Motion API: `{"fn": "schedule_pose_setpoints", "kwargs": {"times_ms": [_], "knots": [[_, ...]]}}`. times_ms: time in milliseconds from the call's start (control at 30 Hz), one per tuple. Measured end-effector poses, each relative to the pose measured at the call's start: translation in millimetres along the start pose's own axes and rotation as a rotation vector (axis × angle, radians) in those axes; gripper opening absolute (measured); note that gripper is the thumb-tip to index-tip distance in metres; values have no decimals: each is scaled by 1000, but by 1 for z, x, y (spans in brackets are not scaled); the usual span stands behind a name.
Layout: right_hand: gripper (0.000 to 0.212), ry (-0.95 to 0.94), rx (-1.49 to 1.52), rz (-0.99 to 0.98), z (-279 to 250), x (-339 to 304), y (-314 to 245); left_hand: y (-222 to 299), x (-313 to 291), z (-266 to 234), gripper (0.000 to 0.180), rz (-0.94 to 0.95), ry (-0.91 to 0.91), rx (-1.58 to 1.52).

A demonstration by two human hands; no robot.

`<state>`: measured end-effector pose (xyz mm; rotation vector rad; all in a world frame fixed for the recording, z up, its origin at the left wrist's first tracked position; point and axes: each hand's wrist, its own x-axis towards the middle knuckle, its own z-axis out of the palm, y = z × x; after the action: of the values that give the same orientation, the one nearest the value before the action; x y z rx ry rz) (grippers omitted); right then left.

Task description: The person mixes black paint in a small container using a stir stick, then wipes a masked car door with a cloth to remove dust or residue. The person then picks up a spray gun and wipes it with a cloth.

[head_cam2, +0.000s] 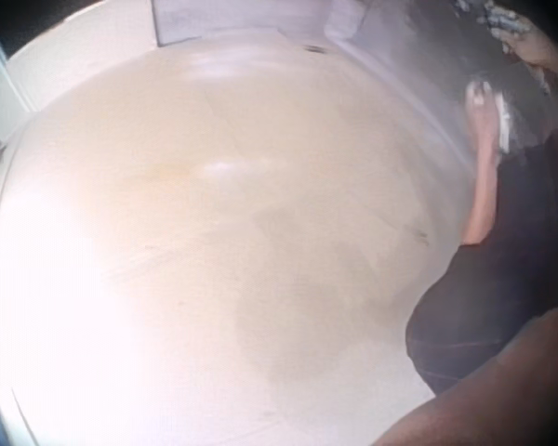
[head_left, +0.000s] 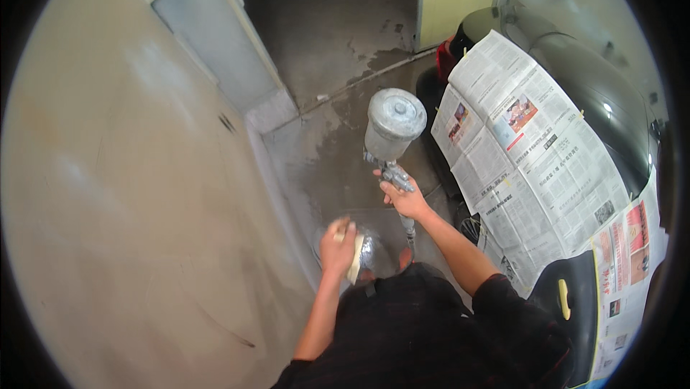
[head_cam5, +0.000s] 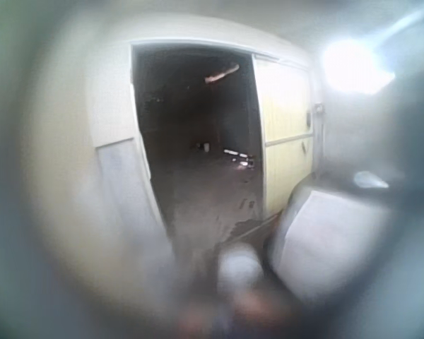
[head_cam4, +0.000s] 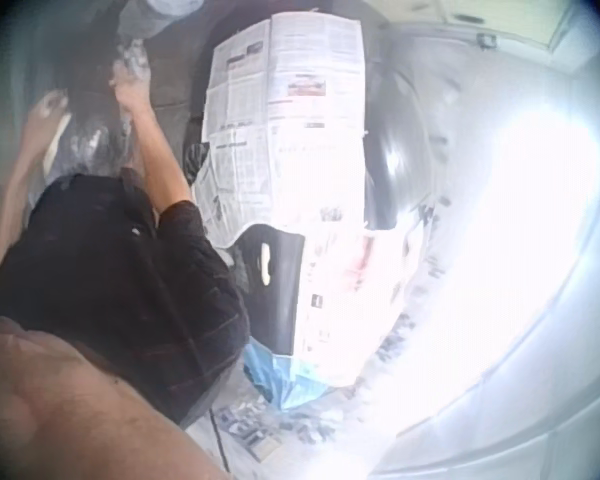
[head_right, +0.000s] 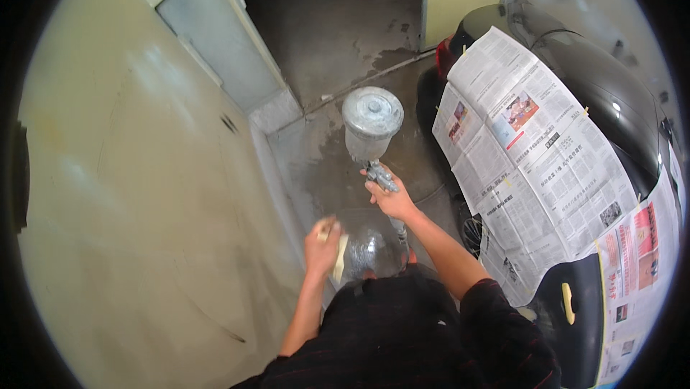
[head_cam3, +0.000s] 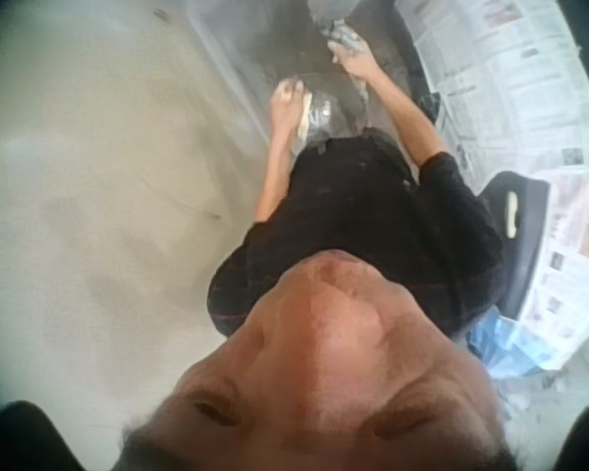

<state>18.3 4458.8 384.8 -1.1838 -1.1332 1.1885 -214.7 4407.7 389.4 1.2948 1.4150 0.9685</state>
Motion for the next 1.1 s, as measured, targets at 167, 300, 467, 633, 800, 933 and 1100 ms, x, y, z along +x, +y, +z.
{"fn": "schedule_pose_setpoints", "kwargs": {"times_ms": [167, 300, 467, 633, 800, 933, 1100], "knots": [[35, 23, -32, -47, -8, 2, 33, 102, 68, 54, 83, 185, -86, 341], [45, 106, -18, -194, 26, -3, 56, 107, 102, 56, 81, 43, -206, 650], [49, 186, -117, -49, 24, -6, 72, 93, 120, 68, 65, 29, -283, 769], [51, 236, -167, -62, 18, -6, 68, 106, 115, 74, 58, 23, -284, 712], [53, 270, -240, -41, 16, -6, 63, 97, 116, 80, 57, 96, -237, 664], [51, 278, -185, -78, 15, -6, 58, 90, 117, 86, 57, 110, -230, 762], [40, 342, -212, -165, 13, -7, 60, 86, 112, 94, 55, 140, -214, 775]]}}
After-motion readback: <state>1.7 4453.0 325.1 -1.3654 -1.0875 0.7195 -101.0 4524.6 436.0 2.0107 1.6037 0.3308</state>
